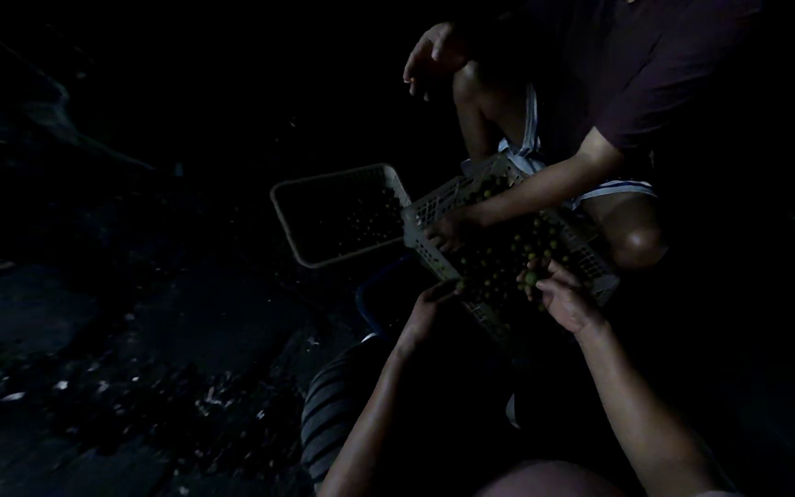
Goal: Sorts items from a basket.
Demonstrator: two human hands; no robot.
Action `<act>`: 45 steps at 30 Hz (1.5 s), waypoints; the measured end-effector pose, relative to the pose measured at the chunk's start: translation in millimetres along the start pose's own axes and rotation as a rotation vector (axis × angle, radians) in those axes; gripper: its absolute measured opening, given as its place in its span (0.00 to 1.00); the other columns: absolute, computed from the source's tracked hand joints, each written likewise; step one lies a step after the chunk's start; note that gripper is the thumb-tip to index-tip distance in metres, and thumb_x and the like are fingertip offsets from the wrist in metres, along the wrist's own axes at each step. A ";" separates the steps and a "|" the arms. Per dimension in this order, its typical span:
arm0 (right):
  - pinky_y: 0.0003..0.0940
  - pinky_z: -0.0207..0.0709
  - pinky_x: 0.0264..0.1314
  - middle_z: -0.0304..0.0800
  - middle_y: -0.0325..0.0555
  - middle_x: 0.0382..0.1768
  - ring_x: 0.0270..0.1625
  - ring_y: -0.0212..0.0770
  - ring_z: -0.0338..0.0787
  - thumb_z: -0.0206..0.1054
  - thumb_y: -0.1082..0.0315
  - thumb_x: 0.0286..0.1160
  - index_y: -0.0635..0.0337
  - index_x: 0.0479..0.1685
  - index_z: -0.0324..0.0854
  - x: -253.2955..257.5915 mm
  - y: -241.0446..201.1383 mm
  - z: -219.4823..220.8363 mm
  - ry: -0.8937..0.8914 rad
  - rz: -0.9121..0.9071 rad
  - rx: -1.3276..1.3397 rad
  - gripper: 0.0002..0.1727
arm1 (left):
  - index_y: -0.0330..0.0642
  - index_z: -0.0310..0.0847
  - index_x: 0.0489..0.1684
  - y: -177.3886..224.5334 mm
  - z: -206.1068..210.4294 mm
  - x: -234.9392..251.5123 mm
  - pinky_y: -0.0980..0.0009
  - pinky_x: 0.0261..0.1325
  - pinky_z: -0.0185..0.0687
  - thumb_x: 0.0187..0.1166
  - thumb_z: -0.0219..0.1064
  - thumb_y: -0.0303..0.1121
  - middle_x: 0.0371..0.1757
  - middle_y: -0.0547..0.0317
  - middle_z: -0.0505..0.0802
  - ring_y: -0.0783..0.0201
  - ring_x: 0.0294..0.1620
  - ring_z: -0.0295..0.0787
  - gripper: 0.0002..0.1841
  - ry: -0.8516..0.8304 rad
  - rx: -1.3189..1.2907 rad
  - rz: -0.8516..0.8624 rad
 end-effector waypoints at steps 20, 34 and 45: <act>0.33 0.86 0.44 0.90 0.49 0.49 0.40 0.39 0.91 0.40 0.67 0.82 0.58 0.60 0.77 -15.5 -16.5 64.1 -0.095 -0.036 0.042 0.20 | 0.45 0.75 0.71 -8.7 14.2 -1.1 0.72 0.26 0.80 0.94 0.29 0.57 0.49 0.48 0.93 0.62 0.29 0.88 0.33 -0.152 -0.290 -0.040; 0.19 0.78 0.37 0.86 0.37 0.41 0.32 0.24 0.81 0.60 0.77 0.77 0.62 0.48 0.83 -22.0 -52.3 87.6 0.049 -0.386 -0.388 0.08 | 0.44 0.67 0.79 25.1 25.5 -19.6 0.51 0.70 0.84 0.75 0.55 0.29 0.70 0.37 0.85 0.42 0.68 0.87 0.28 -0.381 -0.530 0.168; 0.38 0.87 0.48 0.87 0.46 0.47 0.42 0.39 0.89 0.47 0.75 0.77 0.59 0.60 0.77 -9.2 -44.9 84.7 -0.031 -0.210 0.020 0.18 | 0.36 0.73 0.69 22.8 23.2 -15.7 0.59 0.63 0.88 0.75 0.51 0.26 0.64 0.39 0.88 0.50 0.61 0.90 0.22 -0.320 -0.357 0.127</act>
Point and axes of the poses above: each hand's wrist, its own x-axis towards the middle knuckle, its own z-axis out of the palm, y = z × x, the point moved 8 cm from there along x, towards the middle knuckle
